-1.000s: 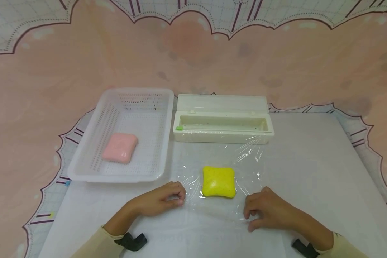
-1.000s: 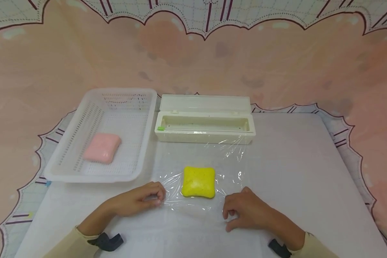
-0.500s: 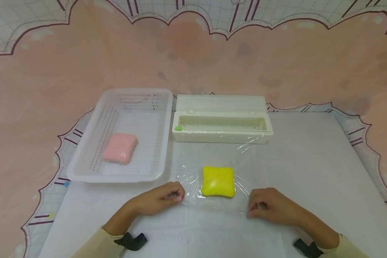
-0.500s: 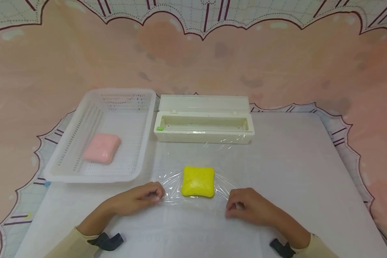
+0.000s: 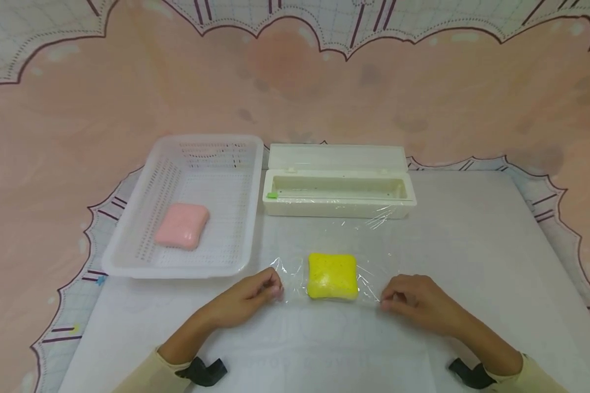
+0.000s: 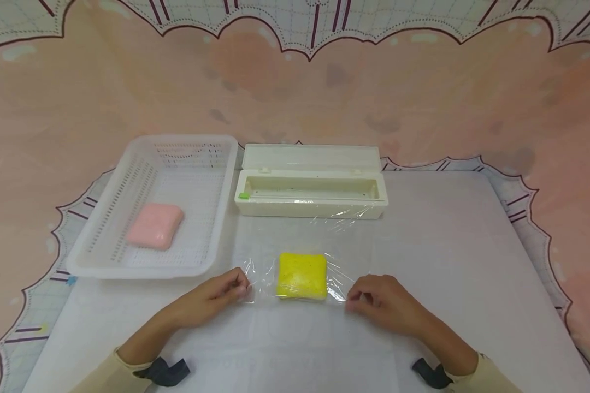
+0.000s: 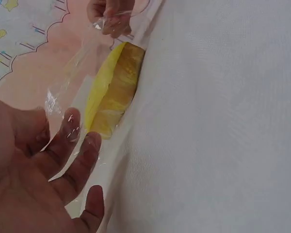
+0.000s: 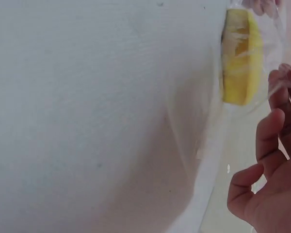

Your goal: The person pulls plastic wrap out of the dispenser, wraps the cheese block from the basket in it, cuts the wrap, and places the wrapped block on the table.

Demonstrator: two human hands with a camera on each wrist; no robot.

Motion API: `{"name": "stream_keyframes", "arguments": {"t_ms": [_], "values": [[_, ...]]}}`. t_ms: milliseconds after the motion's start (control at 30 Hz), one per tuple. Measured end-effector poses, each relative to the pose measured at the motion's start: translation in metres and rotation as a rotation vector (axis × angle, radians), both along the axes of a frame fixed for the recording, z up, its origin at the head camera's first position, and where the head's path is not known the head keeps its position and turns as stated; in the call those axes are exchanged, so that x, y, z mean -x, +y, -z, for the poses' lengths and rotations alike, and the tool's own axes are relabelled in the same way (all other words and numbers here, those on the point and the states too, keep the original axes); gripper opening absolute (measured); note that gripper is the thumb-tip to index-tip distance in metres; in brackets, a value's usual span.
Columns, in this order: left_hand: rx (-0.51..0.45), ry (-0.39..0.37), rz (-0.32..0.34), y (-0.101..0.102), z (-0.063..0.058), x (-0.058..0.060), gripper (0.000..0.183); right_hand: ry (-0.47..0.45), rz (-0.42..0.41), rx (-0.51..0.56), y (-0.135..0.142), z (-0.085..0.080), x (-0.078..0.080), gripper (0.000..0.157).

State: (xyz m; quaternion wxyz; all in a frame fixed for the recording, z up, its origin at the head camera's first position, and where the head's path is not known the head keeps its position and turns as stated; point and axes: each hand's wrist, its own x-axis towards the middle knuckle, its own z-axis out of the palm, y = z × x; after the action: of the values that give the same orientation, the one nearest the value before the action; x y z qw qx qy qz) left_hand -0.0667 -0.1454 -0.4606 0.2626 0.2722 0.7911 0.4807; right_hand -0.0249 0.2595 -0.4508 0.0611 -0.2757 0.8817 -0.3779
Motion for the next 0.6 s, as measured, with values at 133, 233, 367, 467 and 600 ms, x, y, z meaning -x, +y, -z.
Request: {"name": "stream_keyframes", "arguments": {"t_ms": [133, 233, 367, 467, 600], "values": [[0.003, 0.044, -0.064, 0.003, -0.003, 0.0, 0.008, 0.072, 0.055, -0.007, -0.002, -0.003, 0.003, 0.017], [0.019, 0.069, -0.123, 0.007, -0.005, 0.002, 0.006, 0.079, 0.095, -0.008, -0.003, -0.004, 0.005, 0.016], [0.042, 0.082, -0.193, 0.013, -0.005, 0.004, 0.006, 0.046, 0.144, -0.016, -0.004, -0.003, 0.01, 0.012], [0.046, 0.064, -0.228, 0.016, -0.003, 0.005, 0.008, -0.008, 0.175, -0.029, -0.005, -0.002, 0.012, 0.008], [0.054, 0.016, -0.276, 0.02, -0.001, 0.006, 0.009, -0.085, 0.215, -0.061, -0.005, -0.001, 0.014, 0.007]]}}
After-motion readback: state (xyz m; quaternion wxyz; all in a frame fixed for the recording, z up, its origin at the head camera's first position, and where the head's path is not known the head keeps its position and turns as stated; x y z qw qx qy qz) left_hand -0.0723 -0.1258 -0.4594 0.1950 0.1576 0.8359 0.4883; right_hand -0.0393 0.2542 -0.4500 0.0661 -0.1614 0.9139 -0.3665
